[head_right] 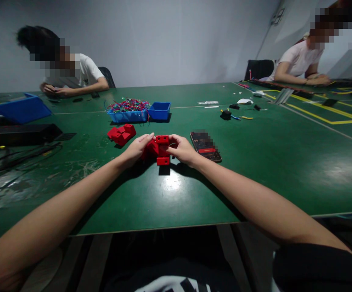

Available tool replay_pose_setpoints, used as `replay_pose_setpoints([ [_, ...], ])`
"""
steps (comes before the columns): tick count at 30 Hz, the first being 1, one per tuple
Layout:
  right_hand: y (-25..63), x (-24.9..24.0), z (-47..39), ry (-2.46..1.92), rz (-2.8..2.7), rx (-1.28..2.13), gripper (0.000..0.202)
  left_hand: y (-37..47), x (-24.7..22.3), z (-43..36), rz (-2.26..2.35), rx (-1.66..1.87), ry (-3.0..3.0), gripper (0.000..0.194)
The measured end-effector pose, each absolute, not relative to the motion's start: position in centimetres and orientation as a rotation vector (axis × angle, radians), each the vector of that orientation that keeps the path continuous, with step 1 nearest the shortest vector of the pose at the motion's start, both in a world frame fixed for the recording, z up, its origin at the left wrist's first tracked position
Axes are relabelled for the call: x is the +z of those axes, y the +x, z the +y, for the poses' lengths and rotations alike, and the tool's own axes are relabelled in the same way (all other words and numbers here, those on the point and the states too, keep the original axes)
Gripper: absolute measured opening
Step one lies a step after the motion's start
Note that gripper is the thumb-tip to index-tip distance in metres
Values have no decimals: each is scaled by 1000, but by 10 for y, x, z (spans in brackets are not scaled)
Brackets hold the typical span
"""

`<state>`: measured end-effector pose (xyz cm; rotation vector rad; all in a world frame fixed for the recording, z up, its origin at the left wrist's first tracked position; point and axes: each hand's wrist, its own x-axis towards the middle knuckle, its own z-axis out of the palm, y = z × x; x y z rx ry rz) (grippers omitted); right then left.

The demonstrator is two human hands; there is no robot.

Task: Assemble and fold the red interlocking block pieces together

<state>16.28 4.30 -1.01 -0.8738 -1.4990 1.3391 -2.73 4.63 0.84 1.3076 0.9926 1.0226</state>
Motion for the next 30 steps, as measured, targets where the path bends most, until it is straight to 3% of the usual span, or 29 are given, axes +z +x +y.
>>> replay_pose_setpoints([
  [8, 163, -10, 42, -866, -1653, 1240, 38, -27, 6, 51, 1089, 1017, 1315, 35],
  [12, 162, -10, 42, -910, -1686, 1164, 40, -27, 7, 48, 1004, 1071, 1320, 41],
  [20, 163, -7, 39, -748, -1735, 1363, 40, -25, 10, 43, 867, 1110, 1348, 57],
  [30, 158, -13, 41, -882, -1692, 1215, 40, -23, 2, 46, 952, 1170, 1413, 40],
])
